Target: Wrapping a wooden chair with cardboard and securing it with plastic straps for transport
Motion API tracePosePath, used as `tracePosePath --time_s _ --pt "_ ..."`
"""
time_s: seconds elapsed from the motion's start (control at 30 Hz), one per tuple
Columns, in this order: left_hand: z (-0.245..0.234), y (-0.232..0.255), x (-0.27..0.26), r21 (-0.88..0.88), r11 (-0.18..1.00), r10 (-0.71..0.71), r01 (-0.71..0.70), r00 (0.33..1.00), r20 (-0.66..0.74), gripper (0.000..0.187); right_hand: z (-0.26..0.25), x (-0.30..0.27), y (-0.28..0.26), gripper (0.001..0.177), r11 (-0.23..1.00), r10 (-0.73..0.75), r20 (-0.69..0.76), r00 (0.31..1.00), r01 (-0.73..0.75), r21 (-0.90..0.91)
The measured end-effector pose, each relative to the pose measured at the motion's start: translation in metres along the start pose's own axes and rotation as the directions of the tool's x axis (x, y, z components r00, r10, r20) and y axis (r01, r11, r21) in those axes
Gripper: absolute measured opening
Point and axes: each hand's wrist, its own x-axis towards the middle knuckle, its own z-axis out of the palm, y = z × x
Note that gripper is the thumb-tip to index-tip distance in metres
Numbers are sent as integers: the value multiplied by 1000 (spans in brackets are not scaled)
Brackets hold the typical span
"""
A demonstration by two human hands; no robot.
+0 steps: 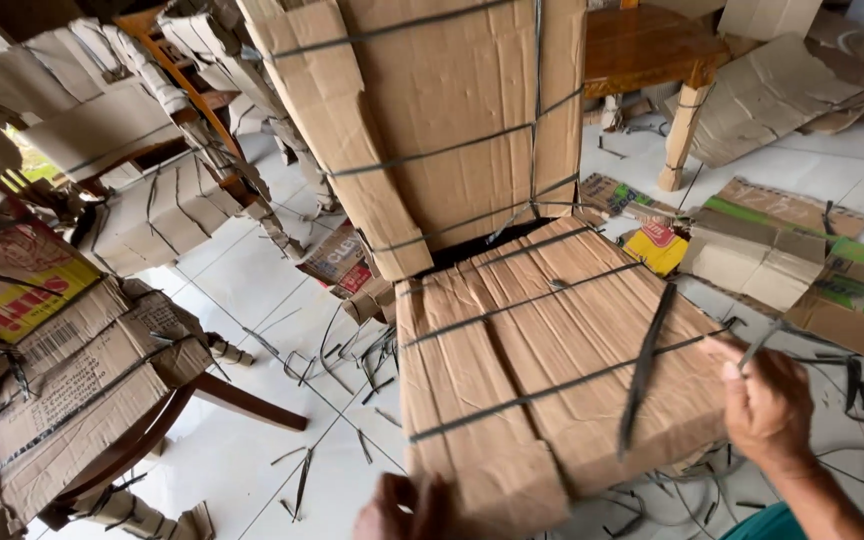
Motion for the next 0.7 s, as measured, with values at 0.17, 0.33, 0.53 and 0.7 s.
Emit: tracePosePath --time_s 0.17,0.33,0.53,0.7 --pt "130 -77 38 -86 973 198 -213 968 -155 51 -32 29 19 39 990 137 215 967 -141 0" --pt "83 -59 16 -424 905 106 -31 982 153 45 -92 109 -66 31 836 549 534 642 -421 -353" --pt "-8 51 -7 -323 756 601 -569 799 -1 47 -75 136 -176 45 577 332 762 557 -759 303" --pt "6 136 28 -691 582 715 -429 675 182 82 -20 141 -236 36 746 63 900 431 -620 244"
